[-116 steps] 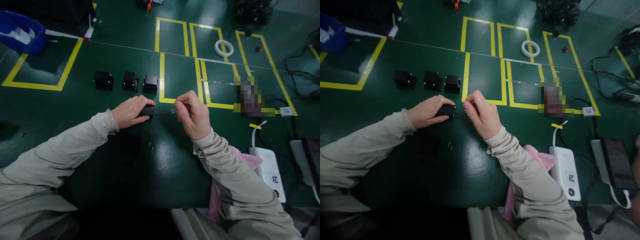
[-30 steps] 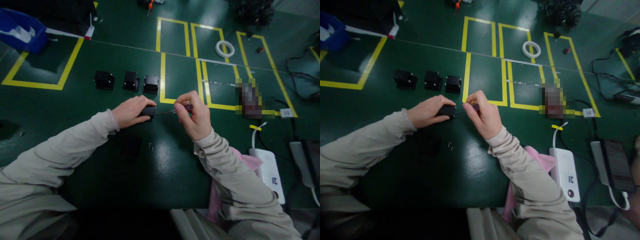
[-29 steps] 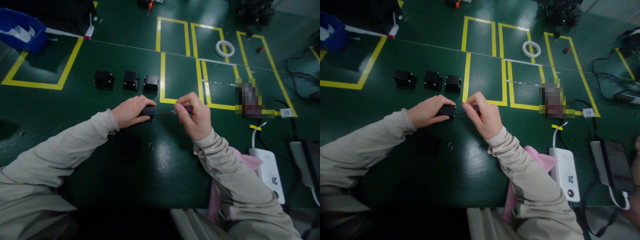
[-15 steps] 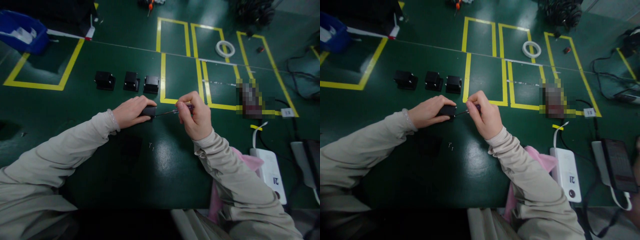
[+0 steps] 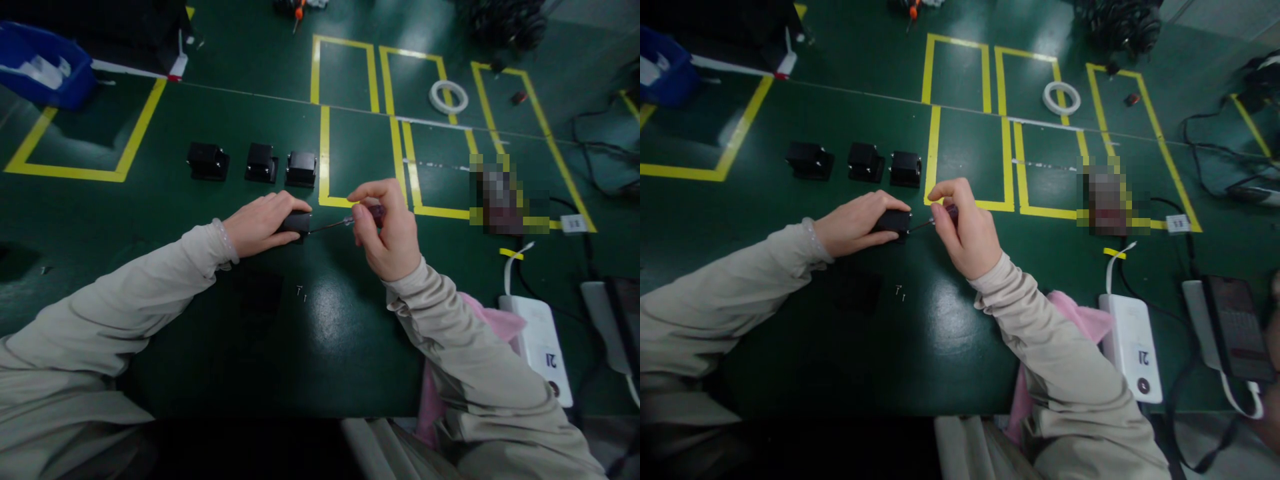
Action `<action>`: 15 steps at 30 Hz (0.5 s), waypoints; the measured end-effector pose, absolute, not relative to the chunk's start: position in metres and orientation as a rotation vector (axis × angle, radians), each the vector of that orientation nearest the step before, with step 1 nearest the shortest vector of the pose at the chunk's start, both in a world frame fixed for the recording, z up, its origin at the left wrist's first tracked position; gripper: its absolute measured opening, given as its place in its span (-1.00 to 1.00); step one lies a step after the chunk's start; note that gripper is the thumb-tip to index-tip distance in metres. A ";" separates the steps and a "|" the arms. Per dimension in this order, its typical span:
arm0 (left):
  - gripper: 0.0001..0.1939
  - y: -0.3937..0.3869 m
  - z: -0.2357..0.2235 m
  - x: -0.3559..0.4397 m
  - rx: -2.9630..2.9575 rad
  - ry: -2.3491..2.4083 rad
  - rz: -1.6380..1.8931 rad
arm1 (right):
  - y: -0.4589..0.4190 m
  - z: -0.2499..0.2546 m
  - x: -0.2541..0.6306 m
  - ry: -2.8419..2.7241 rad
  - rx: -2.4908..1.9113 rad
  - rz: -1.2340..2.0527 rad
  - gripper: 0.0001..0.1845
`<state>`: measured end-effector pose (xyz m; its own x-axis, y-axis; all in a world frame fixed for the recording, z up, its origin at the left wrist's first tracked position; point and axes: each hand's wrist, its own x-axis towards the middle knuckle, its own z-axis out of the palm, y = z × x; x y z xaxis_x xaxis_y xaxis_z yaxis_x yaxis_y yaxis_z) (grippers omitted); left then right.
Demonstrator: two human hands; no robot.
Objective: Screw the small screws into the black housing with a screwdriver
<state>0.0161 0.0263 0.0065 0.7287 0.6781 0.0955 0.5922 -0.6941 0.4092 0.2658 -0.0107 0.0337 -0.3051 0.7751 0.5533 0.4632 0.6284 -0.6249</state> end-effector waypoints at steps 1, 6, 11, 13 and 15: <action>-0.53 0.026 0.006 0.016 2.581 0.984 0.340 | -0.010 0.033 0.266 -1.962 -0.979 0.443 -0.78; -0.53 0.027 0.007 0.016 2.581 0.989 0.329 | -0.009 0.034 0.267 -1.972 -1.006 0.442 -0.77; -0.52 0.027 0.006 0.016 2.586 0.974 0.327 | -0.009 0.034 0.267 -1.961 -1.023 0.449 -0.78; -0.53 0.027 0.005 0.016 2.591 0.983 0.331 | -0.008 0.032 0.267 -1.964 -1.014 0.449 -0.78; -0.53 0.027 0.005 0.016 2.590 0.993 0.336 | -0.008 0.031 0.268 -1.971 -1.009 0.442 -0.77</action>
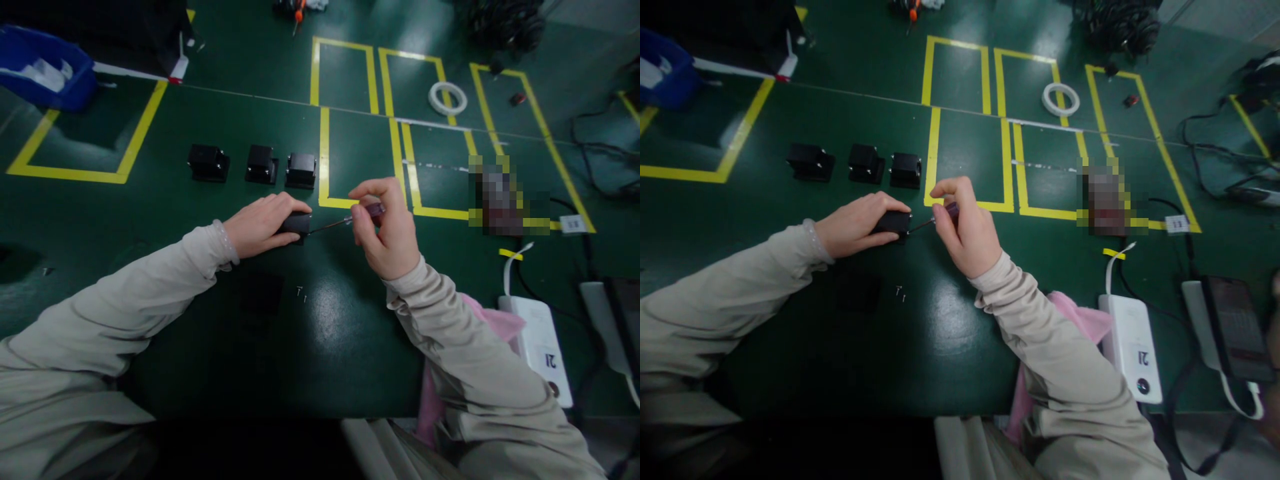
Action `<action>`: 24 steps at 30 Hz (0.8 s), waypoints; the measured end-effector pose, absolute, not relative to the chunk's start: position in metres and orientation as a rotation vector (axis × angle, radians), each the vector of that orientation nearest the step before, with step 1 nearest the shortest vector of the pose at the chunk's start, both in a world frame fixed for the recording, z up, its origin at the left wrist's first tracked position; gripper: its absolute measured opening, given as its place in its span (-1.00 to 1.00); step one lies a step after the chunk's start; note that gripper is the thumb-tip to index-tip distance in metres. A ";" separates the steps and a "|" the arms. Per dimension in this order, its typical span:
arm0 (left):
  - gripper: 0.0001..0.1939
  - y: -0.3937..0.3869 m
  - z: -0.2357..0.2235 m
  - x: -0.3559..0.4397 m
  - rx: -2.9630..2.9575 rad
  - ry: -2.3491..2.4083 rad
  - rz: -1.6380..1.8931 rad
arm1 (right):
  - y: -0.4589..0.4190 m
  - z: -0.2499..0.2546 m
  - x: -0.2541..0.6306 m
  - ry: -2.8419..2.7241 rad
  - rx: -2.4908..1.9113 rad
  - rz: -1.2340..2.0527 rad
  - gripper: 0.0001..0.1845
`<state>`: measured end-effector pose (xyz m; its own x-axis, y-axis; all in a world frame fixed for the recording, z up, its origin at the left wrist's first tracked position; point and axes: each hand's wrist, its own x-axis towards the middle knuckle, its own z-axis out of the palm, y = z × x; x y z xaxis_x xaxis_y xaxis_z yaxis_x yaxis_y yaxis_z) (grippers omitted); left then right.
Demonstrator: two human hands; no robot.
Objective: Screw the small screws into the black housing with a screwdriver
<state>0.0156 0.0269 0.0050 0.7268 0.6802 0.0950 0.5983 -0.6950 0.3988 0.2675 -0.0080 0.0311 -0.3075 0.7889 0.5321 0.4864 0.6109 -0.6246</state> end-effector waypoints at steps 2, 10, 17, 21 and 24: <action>-0.53 0.027 0.005 0.016 2.582 0.993 0.339 | -0.008 0.032 0.268 -1.979 -1.005 0.434 -0.78; -0.53 0.026 0.005 0.016 2.574 0.984 0.339 | -0.011 0.035 0.267 -2.018 -0.980 0.333 -0.80; -0.52 0.027 0.008 0.016 2.571 0.985 0.320 | -0.013 0.036 0.265 -1.986 -0.996 0.376 -0.78; -0.52 0.027 0.008 0.016 2.567 0.991 0.311 | -0.013 0.035 0.266 -1.961 -1.021 0.375 -0.81; -0.52 0.027 0.008 0.016 2.570 0.996 0.315 | -0.012 0.036 0.267 -1.973 -1.029 0.396 -0.83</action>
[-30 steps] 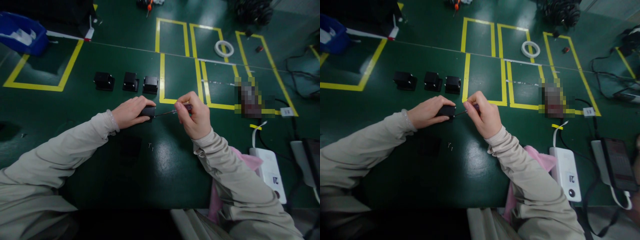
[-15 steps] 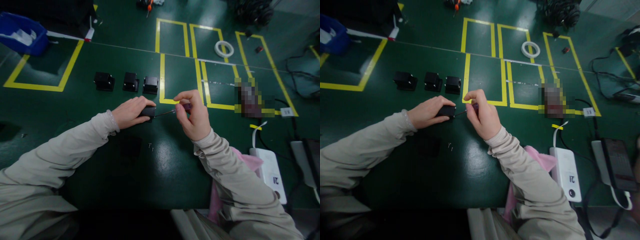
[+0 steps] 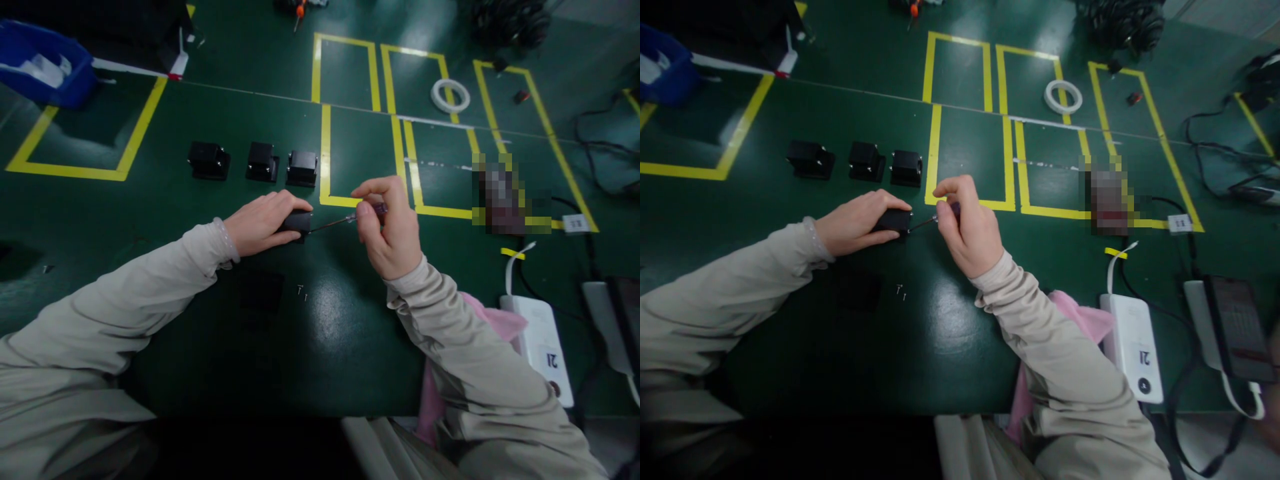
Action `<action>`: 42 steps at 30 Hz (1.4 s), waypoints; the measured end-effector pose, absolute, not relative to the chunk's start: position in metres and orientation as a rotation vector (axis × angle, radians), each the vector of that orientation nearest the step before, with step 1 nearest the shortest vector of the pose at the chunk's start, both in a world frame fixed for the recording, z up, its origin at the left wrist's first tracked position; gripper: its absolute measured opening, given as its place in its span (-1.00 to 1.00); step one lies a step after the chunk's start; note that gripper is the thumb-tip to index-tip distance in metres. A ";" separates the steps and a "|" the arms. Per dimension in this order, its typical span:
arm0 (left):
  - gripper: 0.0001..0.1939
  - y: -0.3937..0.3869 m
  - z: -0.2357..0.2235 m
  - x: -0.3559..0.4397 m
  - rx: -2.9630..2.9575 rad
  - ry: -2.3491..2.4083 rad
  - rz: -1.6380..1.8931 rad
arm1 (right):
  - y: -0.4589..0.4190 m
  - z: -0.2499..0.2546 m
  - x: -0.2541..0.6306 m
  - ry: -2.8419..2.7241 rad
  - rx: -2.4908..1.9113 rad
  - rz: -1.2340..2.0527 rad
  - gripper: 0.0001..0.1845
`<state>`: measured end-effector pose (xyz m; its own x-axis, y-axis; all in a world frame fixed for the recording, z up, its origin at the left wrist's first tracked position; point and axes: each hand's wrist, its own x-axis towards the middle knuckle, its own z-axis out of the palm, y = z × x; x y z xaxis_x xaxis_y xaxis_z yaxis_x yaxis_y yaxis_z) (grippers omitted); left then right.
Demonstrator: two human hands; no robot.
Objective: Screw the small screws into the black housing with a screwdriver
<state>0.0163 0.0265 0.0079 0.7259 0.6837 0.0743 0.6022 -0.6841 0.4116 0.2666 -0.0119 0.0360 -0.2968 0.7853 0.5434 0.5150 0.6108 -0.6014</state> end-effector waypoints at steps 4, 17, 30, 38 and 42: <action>-0.52 0.027 0.006 0.016 2.581 0.983 0.336 | -0.010 0.035 0.267 -1.981 -1.041 0.406 -0.78; -0.52 0.027 0.007 0.016 2.579 0.994 0.327 | -0.010 0.033 0.266 -1.974 -0.997 0.367 -0.86; -0.53 0.027 0.005 0.015 2.587 0.981 0.344 | -0.010 0.036 0.266 -1.983 -0.965 0.342 -0.92; -0.53 0.027 0.005 0.016 2.597 0.981 0.349 | -0.010 0.036 0.266 -1.973 -1.029 0.441 -0.85; -0.53 0.027 0.005 0.016 2.591 0.984 0.339 | -0.011 0.037 0.265 -1.964 -1.009 0.447 -0.89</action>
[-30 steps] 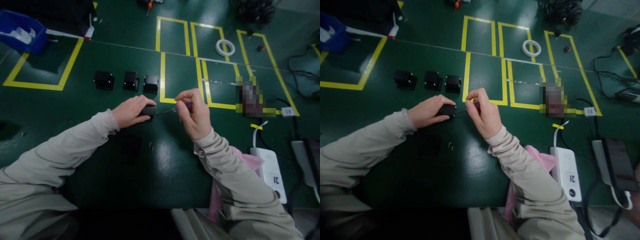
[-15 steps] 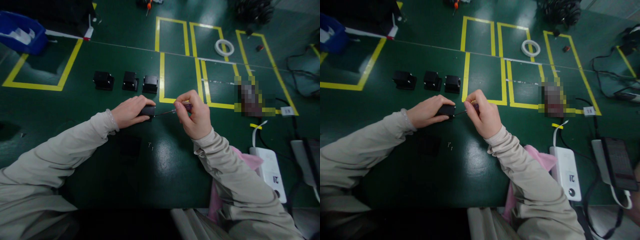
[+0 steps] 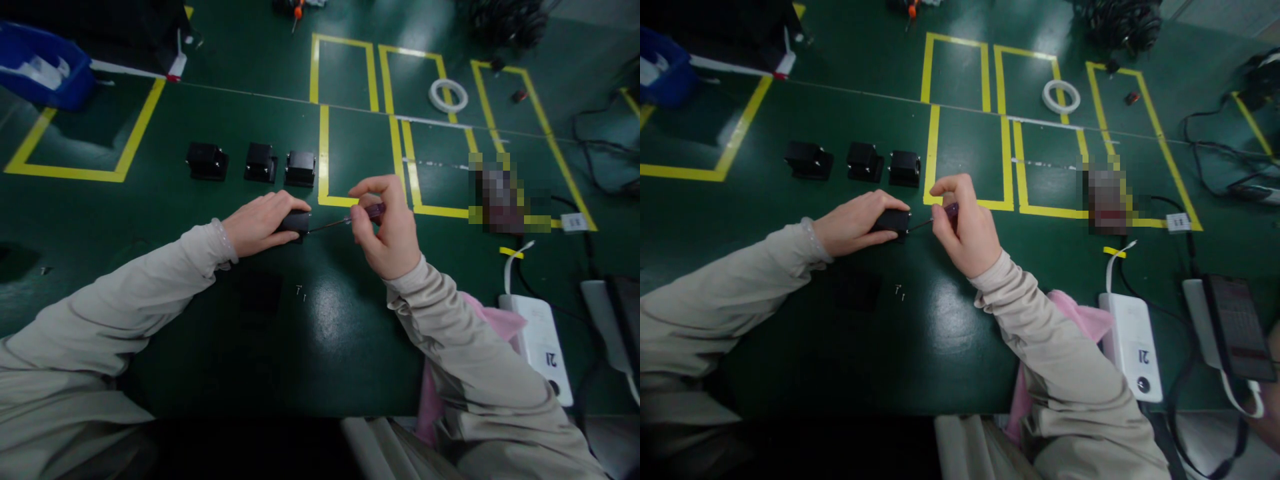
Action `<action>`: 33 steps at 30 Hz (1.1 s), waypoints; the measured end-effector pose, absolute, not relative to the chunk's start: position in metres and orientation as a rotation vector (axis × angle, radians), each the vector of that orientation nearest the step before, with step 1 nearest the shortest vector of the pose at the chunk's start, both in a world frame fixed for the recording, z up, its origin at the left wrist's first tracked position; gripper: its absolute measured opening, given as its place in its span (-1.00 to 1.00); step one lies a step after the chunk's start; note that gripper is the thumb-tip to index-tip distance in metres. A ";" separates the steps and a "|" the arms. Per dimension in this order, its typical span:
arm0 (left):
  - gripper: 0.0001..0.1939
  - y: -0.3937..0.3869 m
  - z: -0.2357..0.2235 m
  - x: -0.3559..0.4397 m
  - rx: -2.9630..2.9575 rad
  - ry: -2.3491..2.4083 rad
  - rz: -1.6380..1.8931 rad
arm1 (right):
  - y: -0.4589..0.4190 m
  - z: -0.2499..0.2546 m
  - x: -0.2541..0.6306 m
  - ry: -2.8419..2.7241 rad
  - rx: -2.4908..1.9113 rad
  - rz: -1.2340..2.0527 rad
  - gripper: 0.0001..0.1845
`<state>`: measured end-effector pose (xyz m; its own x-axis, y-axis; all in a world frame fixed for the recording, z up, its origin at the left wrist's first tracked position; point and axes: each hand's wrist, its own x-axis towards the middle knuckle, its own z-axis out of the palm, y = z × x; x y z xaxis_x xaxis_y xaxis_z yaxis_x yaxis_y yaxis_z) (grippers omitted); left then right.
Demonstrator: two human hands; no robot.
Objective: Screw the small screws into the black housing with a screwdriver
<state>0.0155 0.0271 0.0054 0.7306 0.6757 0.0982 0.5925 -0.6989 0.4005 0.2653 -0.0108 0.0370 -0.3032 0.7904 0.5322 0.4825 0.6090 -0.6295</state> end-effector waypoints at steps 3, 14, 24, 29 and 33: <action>-0.52 0.027 0.005 0.015 2.592 0.981 0.341 | -0.012 0.038 0.265 -1.977 -1.032 0.454 -0.92; -0.53 0.027 0.005 0.016 2.561 0.997 0.339 | -0.009 0.032 0.267 -1.952 -1.031 0.442 -0.75; -0.53 0.026 0.006 0.016 2.571 0.999 0.329 | -0.008 0.032 0.267 -1.952 -1.016 0.418 -0.75; -0.53 0.026 0.006 0.016 2.576 0.986 0.339 | -0.009 0.035 0.267 -1.969 -1.036 0.435 -0.74; -0.52 0.026 0.007 0.016 2.569 0.986 0.335 | -0.009 0.034 0.267 -1.964 -1.032 0.437 -0.76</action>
<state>0.0161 0.0264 0.0072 0.7272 0.6808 0.0876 0.5935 -0.6878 0.4179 0.2670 -0.0092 0.0344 -0.2957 0.7980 0.5251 0.4998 0.5977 -0.6269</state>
